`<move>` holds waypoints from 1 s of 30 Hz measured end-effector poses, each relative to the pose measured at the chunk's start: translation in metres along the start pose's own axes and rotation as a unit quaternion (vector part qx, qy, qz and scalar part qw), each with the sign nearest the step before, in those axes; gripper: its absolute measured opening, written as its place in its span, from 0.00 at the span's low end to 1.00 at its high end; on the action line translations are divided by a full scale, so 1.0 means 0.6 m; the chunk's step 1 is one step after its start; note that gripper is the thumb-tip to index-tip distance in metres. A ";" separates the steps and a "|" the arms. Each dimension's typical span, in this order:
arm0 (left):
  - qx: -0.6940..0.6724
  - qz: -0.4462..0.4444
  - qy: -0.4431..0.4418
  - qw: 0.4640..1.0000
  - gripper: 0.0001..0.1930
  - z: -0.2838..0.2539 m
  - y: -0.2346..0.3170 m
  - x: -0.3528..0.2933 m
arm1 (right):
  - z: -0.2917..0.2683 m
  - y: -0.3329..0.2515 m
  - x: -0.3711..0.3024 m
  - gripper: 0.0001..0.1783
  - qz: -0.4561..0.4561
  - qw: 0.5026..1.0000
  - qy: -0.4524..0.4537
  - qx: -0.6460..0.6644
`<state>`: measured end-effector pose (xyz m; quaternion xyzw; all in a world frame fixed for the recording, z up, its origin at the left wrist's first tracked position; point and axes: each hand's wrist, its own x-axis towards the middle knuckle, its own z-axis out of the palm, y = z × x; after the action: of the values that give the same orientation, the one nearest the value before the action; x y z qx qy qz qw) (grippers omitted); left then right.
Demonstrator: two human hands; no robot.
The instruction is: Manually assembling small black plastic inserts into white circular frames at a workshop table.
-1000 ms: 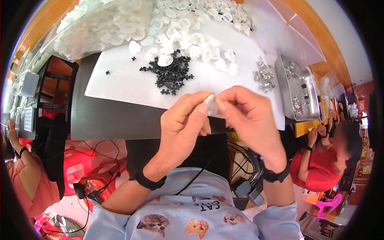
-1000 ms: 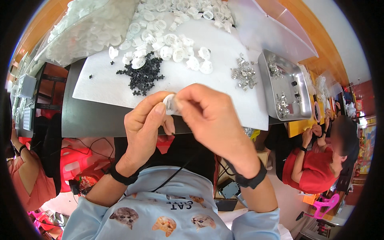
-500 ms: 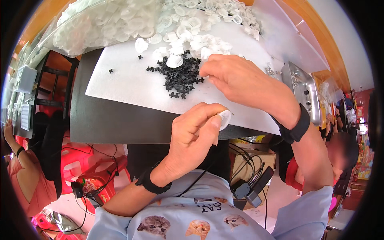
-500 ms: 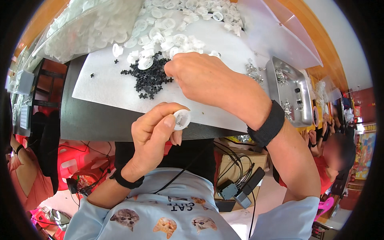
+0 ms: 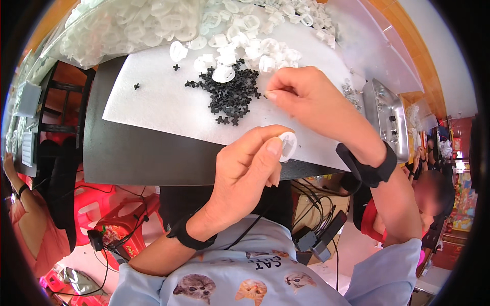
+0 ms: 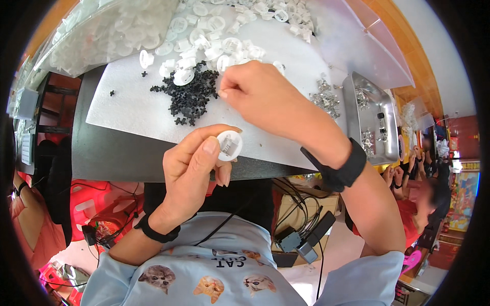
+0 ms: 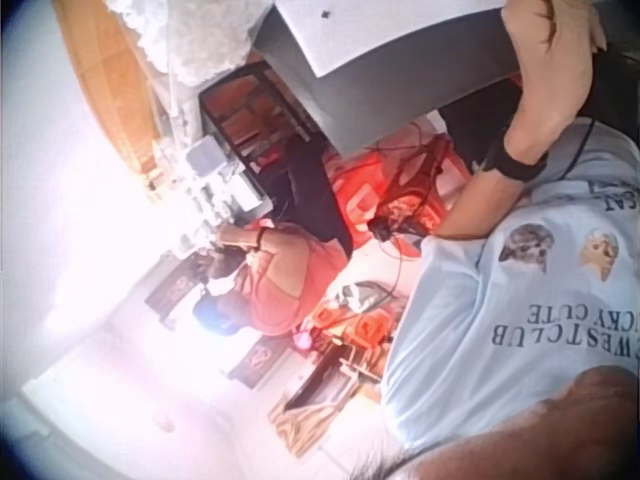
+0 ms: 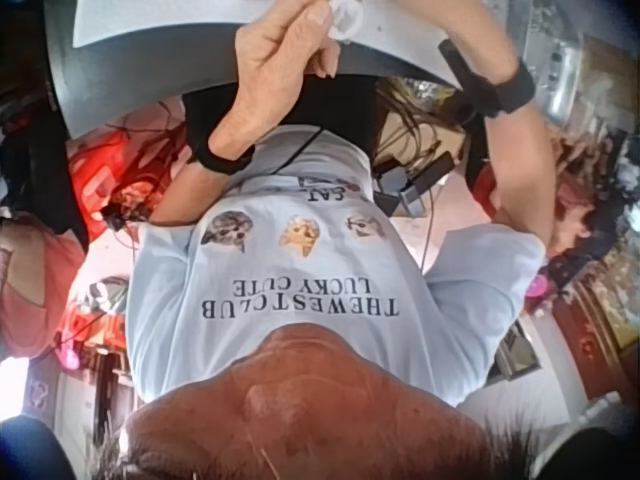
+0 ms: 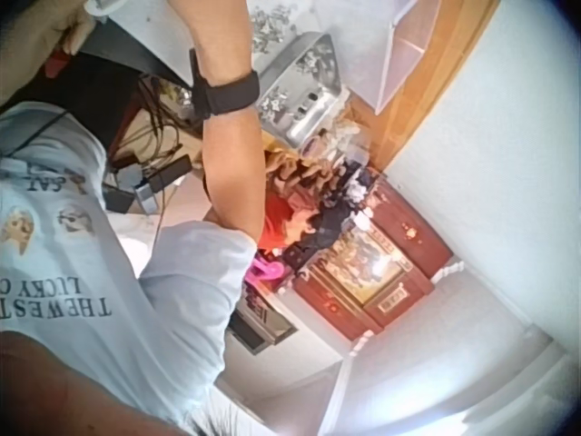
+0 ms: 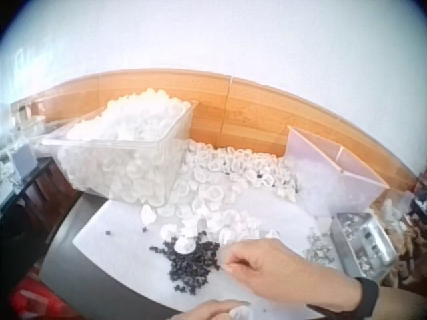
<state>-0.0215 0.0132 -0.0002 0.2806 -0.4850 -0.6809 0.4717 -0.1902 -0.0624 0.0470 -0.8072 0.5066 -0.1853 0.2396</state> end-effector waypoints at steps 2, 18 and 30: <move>-0.028 -0.017 0.009 0.999 0.18 -0.003 -0.003 0.002 | -0.014 -0.003 -0.010 0.06 0.090 0.990 -0.030 0.106; -0.087 -0.054 -0.007 0.995 0.19 -0.008 -0.004 0.008 | -0.045 -0.010 -0.085 0.07 0.239 0.860 -0.012 0.450; -0.139 -0.065 0.041 0.987 0.18 -0.002 0.001 0.013 | -0.032 0.010 -0.087 0.07 0.095 0.995 -0.031 -0.004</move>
<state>-0.0234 0.0056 0.0005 0.2705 -0.3464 -0.7587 0.4808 -0.2264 -0.0211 0.0563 -0.7616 0.5740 -0.1351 0.2687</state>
